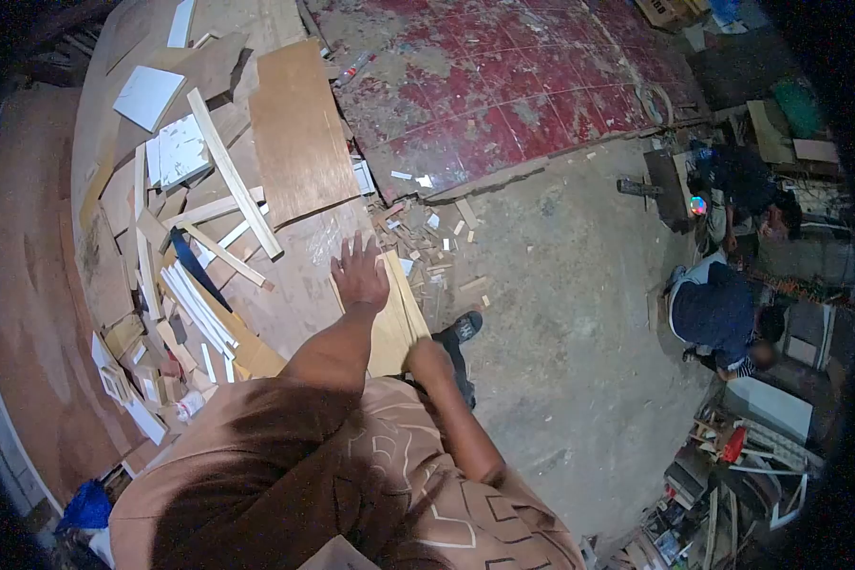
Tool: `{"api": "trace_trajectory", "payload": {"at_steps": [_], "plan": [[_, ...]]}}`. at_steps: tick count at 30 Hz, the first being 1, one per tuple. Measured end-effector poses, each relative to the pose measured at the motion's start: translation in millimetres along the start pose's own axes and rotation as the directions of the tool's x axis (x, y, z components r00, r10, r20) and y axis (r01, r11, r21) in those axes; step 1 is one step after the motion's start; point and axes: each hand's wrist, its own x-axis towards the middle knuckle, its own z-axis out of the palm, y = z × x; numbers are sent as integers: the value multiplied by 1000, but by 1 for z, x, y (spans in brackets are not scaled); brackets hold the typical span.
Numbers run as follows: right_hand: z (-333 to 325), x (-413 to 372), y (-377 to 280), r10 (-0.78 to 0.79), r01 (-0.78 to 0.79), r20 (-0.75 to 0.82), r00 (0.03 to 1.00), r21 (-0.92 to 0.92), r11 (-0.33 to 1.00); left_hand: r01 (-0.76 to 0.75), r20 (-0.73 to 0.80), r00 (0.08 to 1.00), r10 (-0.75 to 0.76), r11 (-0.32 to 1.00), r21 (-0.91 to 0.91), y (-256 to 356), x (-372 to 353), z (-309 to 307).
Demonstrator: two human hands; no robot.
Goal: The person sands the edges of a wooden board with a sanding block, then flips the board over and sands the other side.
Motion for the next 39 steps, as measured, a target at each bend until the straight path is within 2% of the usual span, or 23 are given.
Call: {"api": "trace_trajectory", "payload": {"at_steps": [1, 3, 6, 9, 11, 12, 14, 15, 17, 18, 21, 22, 26, 28, 31, 33, 36, 38, 39], "plan": [[-2, -22, 11, -26, 27, 50, 998, -28, 999, 8, 1, 1000, -8, 1000, -2, 1, 0, 0], [1, -62, 22, 78, -74, -55, 995, 81, 994, 1, -2, 1000, -1, 1000, -9, 1, -3, 0], [-3, -79, 21, 92, -91, -58, 994, 26, 996, -7, -46, 999, 4, 997, -73, -1, -1, -1], [21, -21, 23, 1, 5, -91, 996, 65, 998, -5, -41, 999, 4, 1000, -31, 1, -1, -1], [30, 39, 14, -138, 142, 44, 990, -128, 982, -12, -31, 999, 12, 1000, -8, -1, -2, 1], [31, 54, 15, -143, 148, 46, 989, -124, 981, -9, -33, 999, 9, 1000, -2, -3, -2, 1], [28, 66, 20, -166, 213, 229, 959, -200, 956, -3, -32, 999, 3, 1000, -11, 0, -1, 0], [29, 57, 24, -156, 202, 225, 962, -196, 960, -14, -26, 1000, 13, 1000, -14, 1, -2, 0], [29, 18, 29, 16, -9, -127, 992, 56, 998, 9, -15, 1000, -9, 1000, -15, 2, -2, -5], [19, -5, 26, 41, -28, -149, 988, 89, 996, 12, -14, 1000, -12, 1000, -21, 1, -1, -2], [-6, -56, 14, -10, 24, -193, 981, 66, 998, 7, -7, 1000, -7, 1000, -7, 1, 0, 0], [-5, -62, 15, -55, 68, -273, 960, 37, 997, 7, -5, 1000, -7, 1000, -7, 1, 0, -1], [-25, -55, -7, -76, 62, -313, 947, -53, 997, -13, -53, 999, 13, 1000, -6, 0, 0, 2], [-38, -36, -28, -15, 1, -193, 981, -73, 997, -6, -25, 1000, 6, 1000, -18, 1, -2, -4], [-24, 19, -35, -91, 75, -224, 970, -80, 994, -9, -39, 999, 8, 1000, -20, -1, -1, -2], [-22, 40, -40, -127, 93, -228, 965, -151, 984, -24, -40, 999, 22, 999, -26, 0, -1, 0], [-20, 29, -36, -126, 95, -144, 982, -209, 973, -6, -31, 999, 5, 999, -34, 0, -4, 3], [-10, -1, -16, -106, 84, -149, 983, -152, 985, -1, -21, 1000, 1, 1000, -17, 0, -1, -1], [-16, -22, -15, -37, 23, -126, 991, -112, 993, -3, -19, 1000, 3, 1000, -20, 0, 1, -2]]}}
